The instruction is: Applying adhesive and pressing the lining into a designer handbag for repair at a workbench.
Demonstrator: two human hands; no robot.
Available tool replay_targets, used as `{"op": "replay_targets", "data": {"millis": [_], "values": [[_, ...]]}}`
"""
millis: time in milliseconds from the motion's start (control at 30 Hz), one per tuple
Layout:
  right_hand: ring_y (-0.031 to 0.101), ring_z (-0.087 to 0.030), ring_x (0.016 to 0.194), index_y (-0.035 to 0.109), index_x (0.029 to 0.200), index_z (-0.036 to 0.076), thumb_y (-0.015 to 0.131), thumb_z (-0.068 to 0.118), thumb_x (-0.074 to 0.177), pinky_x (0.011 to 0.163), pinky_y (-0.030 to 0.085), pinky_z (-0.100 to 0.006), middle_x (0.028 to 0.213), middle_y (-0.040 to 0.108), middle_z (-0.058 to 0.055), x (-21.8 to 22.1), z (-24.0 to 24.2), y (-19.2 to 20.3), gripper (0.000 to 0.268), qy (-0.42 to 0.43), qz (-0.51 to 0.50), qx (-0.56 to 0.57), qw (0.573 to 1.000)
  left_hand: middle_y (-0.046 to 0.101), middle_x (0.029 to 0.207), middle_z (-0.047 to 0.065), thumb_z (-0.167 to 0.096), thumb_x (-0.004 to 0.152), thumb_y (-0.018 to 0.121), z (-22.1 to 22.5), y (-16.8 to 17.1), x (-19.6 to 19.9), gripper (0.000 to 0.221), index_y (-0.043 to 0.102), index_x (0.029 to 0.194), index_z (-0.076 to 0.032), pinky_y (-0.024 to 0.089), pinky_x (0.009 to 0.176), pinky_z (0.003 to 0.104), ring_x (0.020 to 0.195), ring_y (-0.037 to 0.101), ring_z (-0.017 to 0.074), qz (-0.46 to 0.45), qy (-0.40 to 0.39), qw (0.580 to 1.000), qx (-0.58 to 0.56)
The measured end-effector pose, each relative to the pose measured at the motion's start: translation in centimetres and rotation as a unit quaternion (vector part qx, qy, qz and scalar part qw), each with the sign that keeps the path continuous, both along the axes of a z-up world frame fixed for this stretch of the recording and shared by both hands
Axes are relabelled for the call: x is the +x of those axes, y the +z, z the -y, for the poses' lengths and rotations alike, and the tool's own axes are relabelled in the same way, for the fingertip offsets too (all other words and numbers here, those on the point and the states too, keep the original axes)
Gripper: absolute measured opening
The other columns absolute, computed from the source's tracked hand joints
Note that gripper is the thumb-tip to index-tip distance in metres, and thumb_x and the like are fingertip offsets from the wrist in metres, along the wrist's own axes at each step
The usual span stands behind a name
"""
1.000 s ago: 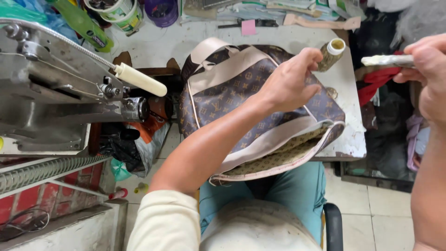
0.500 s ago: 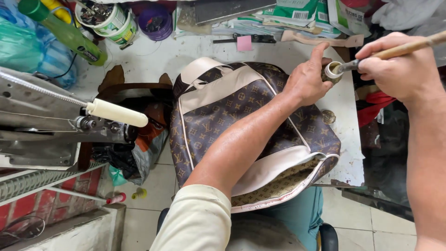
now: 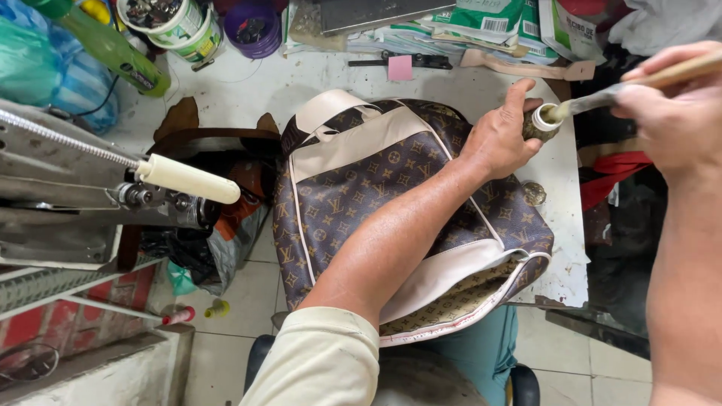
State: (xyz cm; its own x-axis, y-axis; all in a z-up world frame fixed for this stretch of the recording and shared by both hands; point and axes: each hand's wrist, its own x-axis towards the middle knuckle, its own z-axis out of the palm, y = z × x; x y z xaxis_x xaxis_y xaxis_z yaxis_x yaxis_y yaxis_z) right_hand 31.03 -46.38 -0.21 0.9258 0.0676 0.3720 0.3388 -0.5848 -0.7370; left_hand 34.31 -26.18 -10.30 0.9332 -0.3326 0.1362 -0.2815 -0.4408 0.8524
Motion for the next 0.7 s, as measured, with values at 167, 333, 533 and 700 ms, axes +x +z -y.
{"op": "replay_targets", "data": {"millis": [167,333,533,700], "values": [[0.071,-0.011,0.09,0.056,0.116,0.024,0.055,0.009,0.1,0.07,0.07,-0.021,0.106,0.063,-0.001,-1.5,0.1,-0.5,0.021,-0.145,-0.113,0.299,0.936,0.066,0.147,-0.002,-0.02,0.08,0.075,0.1,-0.7,0.1,0.092,0.017,0.151,-0.019,0.056,0.088,0.05,0.11,0.074,0.0405,0.026,-0.003,1.0,-0.017],[0.072,-0.017,0.082,0.06,0.107,0.024,0.062,0.014,0.082,0.067,0.068,-0.032,0.093,0.068,-0.002,-1.9,-1.3,-1.9,0.027,-0.19,-0.11,0.46,0.86,0.062,0.15,-0.006,-0.022,0.083,0.076,0.0,-1.1,0.1,0.094,0.015,0.153,-0.019,0.054,0.089,0.052,0.114,0.072,0.0434,0.012,-0.011,1.0,-0.026],[0.07,-0.021,0.075,0.058,0.107,0.017,0.066,0.013,0.095,0.062,0.064,-0.033,0.095,0.071,-0.012,-2.1,-1.8,-4.1,0.015,-0.156,-0.054,0.515,0.841,0.062,0.149,-0.008,-0.023,0.08,0.076,-0.1,-1.4,0.2,0.093,0.018,0.154,-0.018,0.055,0.092,0.048,0.115,0.074,0.0409,0.0,-0.006,0.999,-0.047],[0.064,-0.014,0.057,0.046,0.095,0.018,0.078,0.019,0.103,0.044,0.051,-0.027,0.075,0.061,-0.005,-3.5,-2.9,-4.5,0.033,-0.224,-0.059,0.483,0.844,0.064,0.148,-0.006,-0.025,0.078,0.078,-0.1,-1.1,0.7,0.095,0.02,0.153,-0.017,0.055,0.099,0.045,0.122,0.073,0.0391,0.018,-0.005,0.999,-0.045]]}}
